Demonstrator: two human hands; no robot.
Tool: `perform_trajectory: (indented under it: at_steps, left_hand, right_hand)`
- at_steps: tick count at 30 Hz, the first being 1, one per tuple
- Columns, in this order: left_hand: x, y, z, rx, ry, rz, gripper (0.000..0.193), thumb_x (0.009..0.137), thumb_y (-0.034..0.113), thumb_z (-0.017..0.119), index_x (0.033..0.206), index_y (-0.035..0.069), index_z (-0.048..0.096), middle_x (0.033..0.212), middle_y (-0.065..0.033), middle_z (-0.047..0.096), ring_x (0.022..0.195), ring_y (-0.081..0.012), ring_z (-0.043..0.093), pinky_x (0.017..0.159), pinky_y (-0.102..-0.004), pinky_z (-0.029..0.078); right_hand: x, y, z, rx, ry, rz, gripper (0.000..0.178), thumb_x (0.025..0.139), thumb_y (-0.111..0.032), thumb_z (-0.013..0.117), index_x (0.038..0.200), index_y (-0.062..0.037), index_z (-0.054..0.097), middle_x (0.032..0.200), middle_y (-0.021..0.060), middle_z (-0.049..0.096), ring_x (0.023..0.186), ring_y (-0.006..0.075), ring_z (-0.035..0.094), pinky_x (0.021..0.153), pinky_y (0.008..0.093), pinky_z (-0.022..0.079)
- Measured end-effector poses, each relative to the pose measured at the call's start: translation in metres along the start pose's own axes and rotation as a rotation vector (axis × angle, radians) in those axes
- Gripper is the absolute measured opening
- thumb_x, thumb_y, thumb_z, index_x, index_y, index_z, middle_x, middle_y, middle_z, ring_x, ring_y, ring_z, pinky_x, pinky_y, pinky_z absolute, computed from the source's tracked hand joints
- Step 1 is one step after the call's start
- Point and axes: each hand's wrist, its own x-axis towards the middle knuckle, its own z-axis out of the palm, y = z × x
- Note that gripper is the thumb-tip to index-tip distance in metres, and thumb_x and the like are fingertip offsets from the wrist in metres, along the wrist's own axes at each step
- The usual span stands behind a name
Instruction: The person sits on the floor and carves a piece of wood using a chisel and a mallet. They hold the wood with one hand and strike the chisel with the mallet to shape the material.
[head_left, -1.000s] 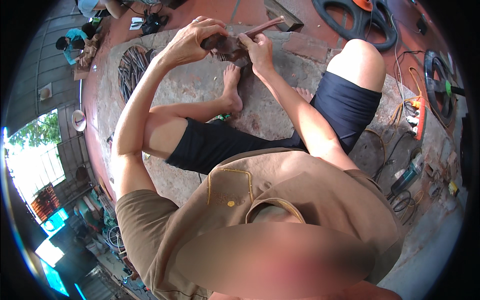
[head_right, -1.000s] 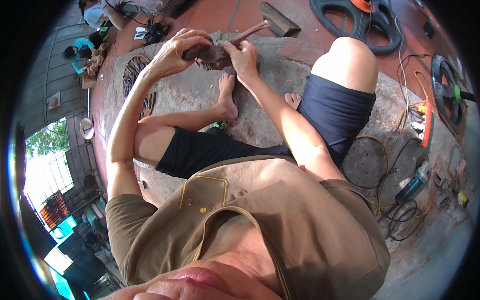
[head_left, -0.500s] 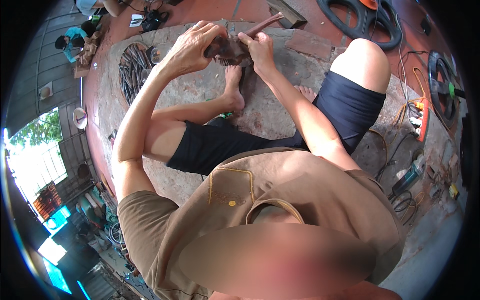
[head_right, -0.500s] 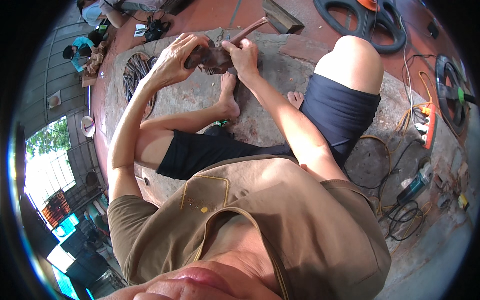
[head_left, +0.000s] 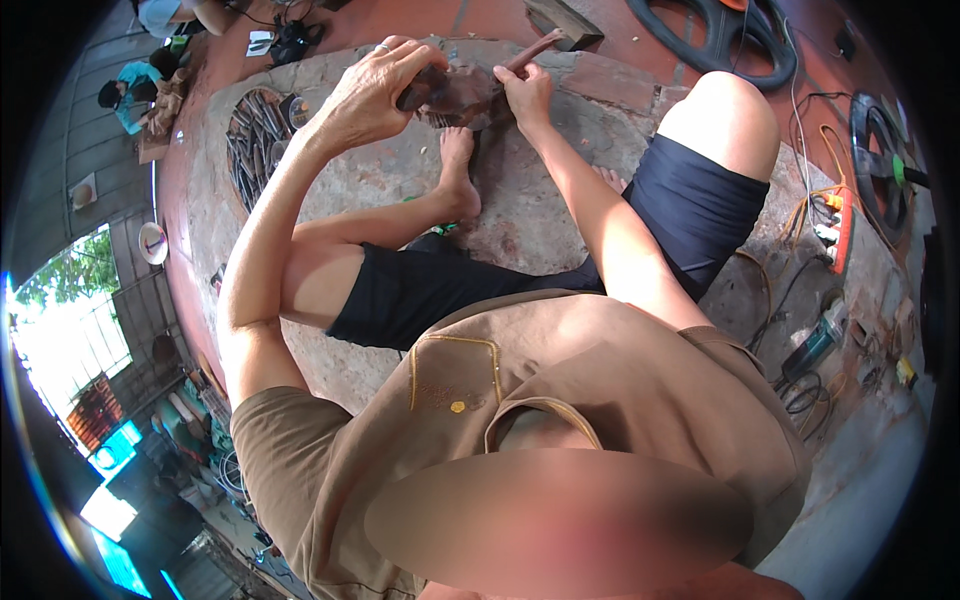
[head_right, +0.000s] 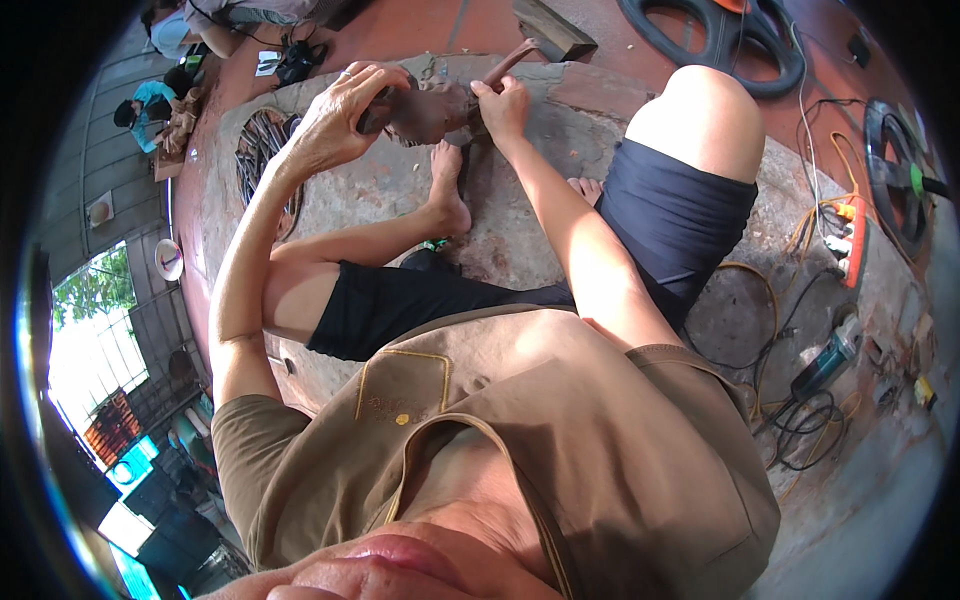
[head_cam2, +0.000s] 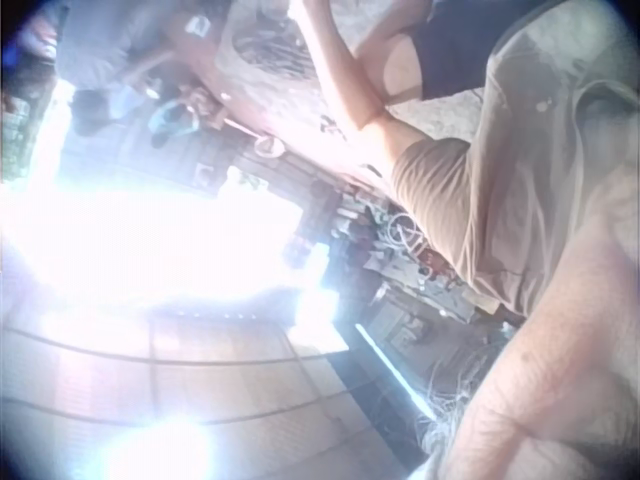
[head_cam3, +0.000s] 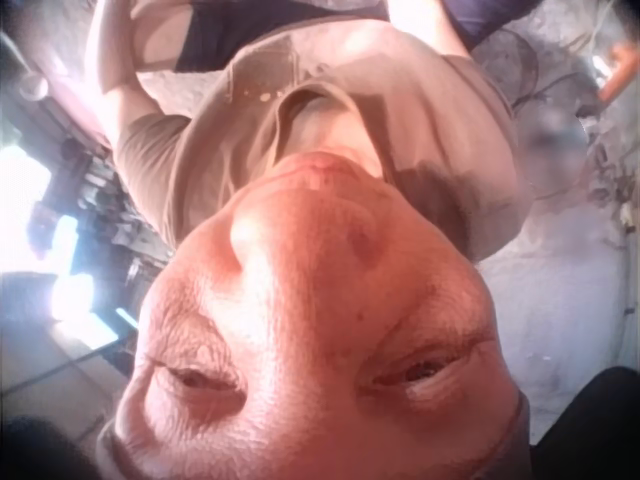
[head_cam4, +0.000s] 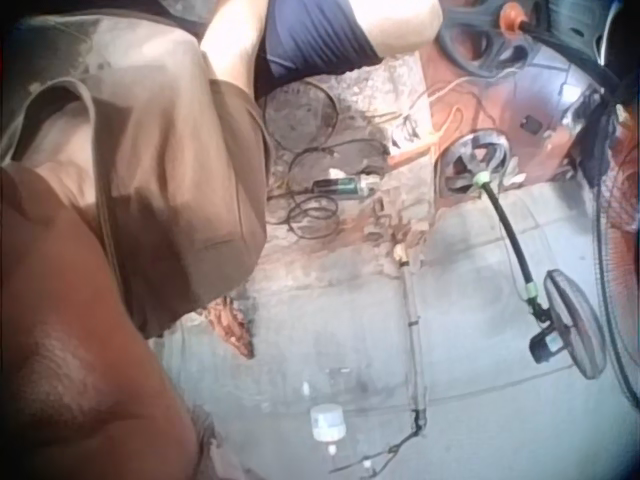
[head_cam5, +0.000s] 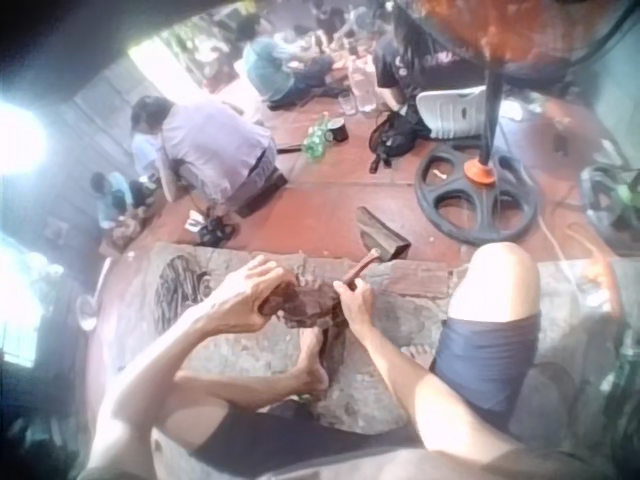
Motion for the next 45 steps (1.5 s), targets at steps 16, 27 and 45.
perform_trajectory:
  at_steps: [16,27,45]
  left_hand:
    - [0.006,-0.010,-0.007,-0.037,-0.005,-0.014,0.049,0.066,-0.007,0.067,0.110,0.010,0.054,0.114,-0.0066,0.058,0.110,-0.0289,0.053,0.094,-0.0379,0.045]
    - [0.008,-0.027,-0.009,-0.052,-0.016,0.003,0.050,0.062,-0.007,0.066,0.108,0.008,0.055,0.114,-0.0060,0.059,0.109,-0.0280,0.054,0.096,-0.0364,0.045]
    - [0.016,-0.054,-0.019,-0.226,0.009,-0.277,0.048,0.061,0.007,0.065,0.109,0.010,0.061,0.104,-0.0055,0.064,0.095,-0.0188,0.059,0.091,-0.0315,0.047]
  right_hand:
    - [0.000,-0.014,-0.008,0.479,-0.027,0.189,0.011,0.073,-0.006,0.071,0.080,0.0021,0.068,0.074,0.0046,0.066,0.065,0.0092,0.056,0.058,0.0243,0.044]
    - [-0.010,-0.031,-0.001,0.076,-0.114,-0.052,0.014,0.073,-0.011,0.072,0.080,0.0007,0.071,0.072,0.0071,0.069,0.063,0.0113,0.061,0.059,0.0275,0.048]
    - [-0.043,-0.013,0.000,-0.012,-0.237,-0.457,0.006,0.076,-0.007,0.071,0.079,-0.0022,0.068,0.071,0.0027,0.067,0.068,0.0089,0.060,0.063,0.0258,0.048]
